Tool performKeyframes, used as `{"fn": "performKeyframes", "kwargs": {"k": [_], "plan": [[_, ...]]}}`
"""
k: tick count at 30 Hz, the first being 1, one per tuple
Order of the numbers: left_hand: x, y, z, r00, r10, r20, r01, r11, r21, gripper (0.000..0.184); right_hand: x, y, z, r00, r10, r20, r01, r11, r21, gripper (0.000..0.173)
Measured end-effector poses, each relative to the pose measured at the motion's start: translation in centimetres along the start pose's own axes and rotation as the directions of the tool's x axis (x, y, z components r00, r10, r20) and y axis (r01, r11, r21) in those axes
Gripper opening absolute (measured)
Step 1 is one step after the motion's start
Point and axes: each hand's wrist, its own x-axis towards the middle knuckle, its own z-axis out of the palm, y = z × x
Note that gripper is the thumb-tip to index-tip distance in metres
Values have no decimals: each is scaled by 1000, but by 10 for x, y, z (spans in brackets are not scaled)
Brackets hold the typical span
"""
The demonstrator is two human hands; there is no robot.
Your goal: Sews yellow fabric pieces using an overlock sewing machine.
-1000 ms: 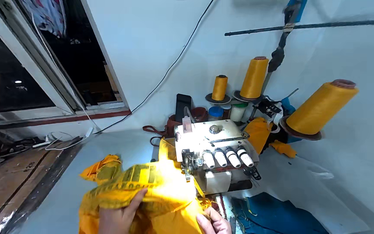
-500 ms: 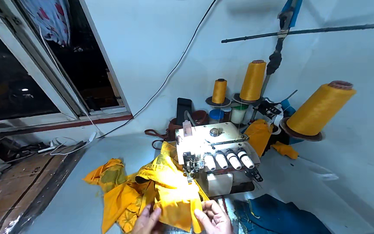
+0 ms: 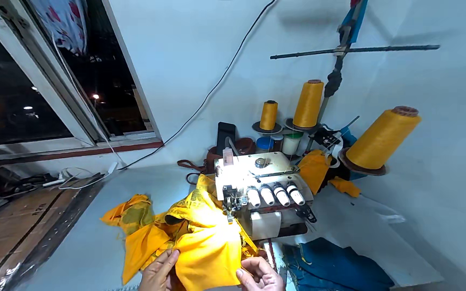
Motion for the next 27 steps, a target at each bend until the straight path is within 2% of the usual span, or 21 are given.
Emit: {"fn": "performKeyframes", "kwargs": {"k": [4,8,10,13,16,18,21,24,27], "plan": [[0,-2,-1,999,41,-22,-40,998,49,28,0,-7,-3,983,171,63,-180,965,191,11],[8,3,-3,996,66,-55,-60,993,104,27,4,-7,-7,978,176,116,-200,948,248,14],[8,3,-5,997,76,9,-77,987,143,27,6,-4,-8,979,160,129,-186,957,224,13],[3,-8,-8,972,139,189,-186,948,257,42,10,3,-7,972,192,139,-215,960,177,21],[0,-17,-8,948,257,188,-307,892,331,43,13,8,-6,972,197,124,-215,965,147,22],[-1,-12,-8,958,219,185,-261,934,246,45,14,7,-7,968,192,158,-219,961,172,21],[-4,3,-7,972,106,209,-129,987,97,48,15,1,-7,945,234,227,-296,907,299,23],[-4,8,-10,977,52,207,-66,996,62,47,14,-2,-6,929,275,246,-352,862,364,22],[-2,7,-13,985,27,169,-32,999,26,45,12,0,-7,929,237,285,-337,858,388,18]]}}
